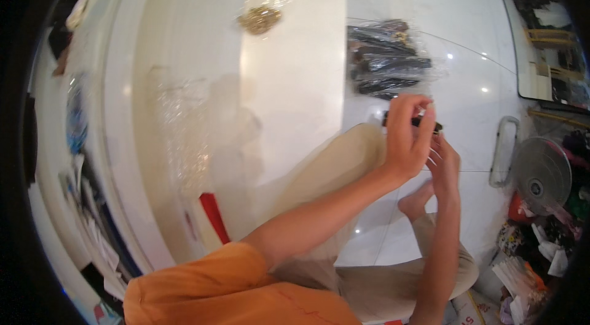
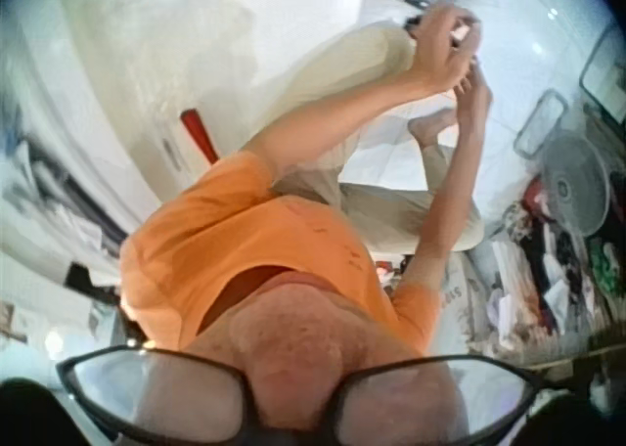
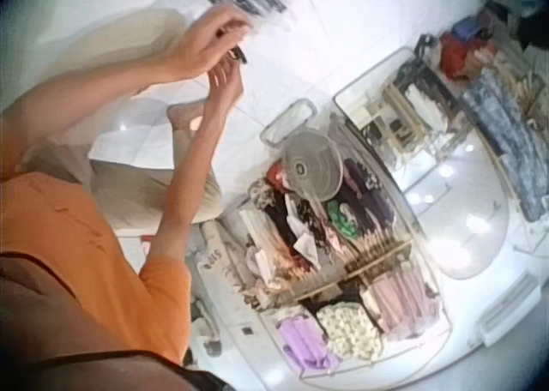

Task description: The person sits on the floor and repeatedly picks up belts, places them into clear plastic bags, and sets the packaged belts aside. The person handles multiple belts one at a time, folding them before inserting them into bags.

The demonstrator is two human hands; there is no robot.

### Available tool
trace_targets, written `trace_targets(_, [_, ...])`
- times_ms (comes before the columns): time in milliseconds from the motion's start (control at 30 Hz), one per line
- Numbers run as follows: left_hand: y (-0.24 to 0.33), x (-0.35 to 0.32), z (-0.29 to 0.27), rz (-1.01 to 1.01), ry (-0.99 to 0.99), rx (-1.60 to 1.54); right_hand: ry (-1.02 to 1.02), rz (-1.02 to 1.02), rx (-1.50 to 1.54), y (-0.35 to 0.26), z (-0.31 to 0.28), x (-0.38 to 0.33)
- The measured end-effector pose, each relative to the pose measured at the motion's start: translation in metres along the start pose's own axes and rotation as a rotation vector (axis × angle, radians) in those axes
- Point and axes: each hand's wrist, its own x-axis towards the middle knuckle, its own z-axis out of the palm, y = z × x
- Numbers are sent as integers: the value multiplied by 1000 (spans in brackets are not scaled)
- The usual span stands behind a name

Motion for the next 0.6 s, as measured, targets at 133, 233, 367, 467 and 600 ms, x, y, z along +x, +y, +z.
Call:
trace_targets(133, [21, 4, -24, 36, 28, 33, 116, -25, 0, -1, -21, -91])
trace_targets(233, [27, 7, -49, 60, 45, 127, 151, -101, 84, 7, -55, -129])
trace_targets(367, [4, 23, -155, 140, 75, 524, 216, -160, 223, 11, -79, -147])
trace_targets(467, [-4, 42, -276, 140, 170, 1017, 147, -262, 246, 1, -77, -156])
trace_targets(600, [15, 55, -398, -219, 275, 1546, 89, -301, 208, -2, -68, -164])
